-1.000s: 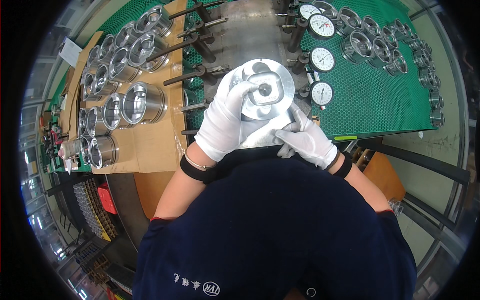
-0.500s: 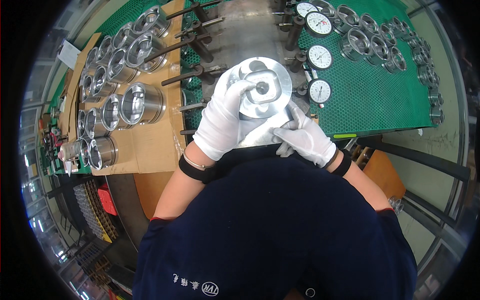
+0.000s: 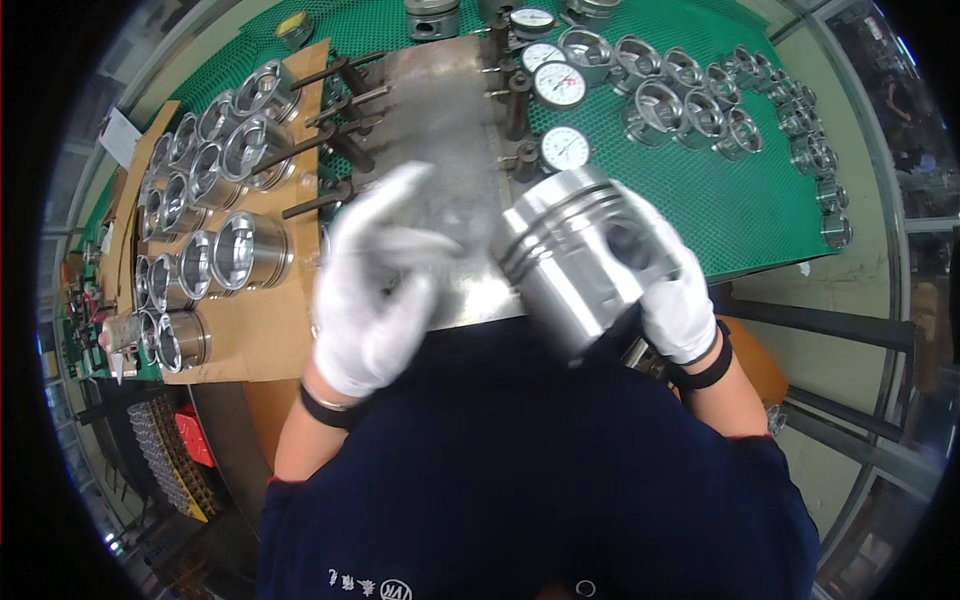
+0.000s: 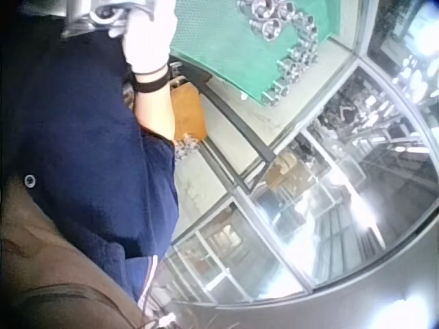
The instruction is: Inspecting metal pistons using dial gauges and sorting them into storage bins.
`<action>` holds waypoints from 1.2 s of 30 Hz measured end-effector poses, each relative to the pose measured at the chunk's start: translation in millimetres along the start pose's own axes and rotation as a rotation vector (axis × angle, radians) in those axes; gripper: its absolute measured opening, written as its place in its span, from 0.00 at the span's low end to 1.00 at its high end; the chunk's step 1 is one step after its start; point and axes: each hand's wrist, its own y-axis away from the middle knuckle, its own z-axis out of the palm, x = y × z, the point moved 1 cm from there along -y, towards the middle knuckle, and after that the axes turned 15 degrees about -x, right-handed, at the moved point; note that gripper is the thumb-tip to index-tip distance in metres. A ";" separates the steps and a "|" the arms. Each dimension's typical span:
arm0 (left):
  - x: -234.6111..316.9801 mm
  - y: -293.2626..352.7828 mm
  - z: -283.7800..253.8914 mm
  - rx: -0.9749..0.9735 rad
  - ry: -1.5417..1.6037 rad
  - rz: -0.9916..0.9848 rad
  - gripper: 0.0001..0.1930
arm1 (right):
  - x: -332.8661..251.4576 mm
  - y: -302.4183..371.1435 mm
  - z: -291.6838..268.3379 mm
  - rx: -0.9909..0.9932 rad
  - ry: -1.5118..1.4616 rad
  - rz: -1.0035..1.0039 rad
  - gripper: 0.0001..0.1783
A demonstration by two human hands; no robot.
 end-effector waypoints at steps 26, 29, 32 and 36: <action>-87.2 75.4 -156.9 0.327 -1.373 -0.910 0.24 | 206.2 -186.0 -142.6 0.327 -0.862 0.413 0.17; -95.5 81.3 -165.5 0.259 -1.464 -0.935 0.27 | 186.7 -151.7 -138.1 0.315 -0.660 0.310 0.21; -93.9 78.7 -158.9 0.209 -1.221 -0.922 0.28 | 150.5 -92.2 -140.5 0.358 -0.634 0.129 0.41; -94.2 157.7 -181.2 0.424 -0.483 -0.681 0.22 | 109.6 -47.1 -121.3 0.343 -0.553 0.101 0.49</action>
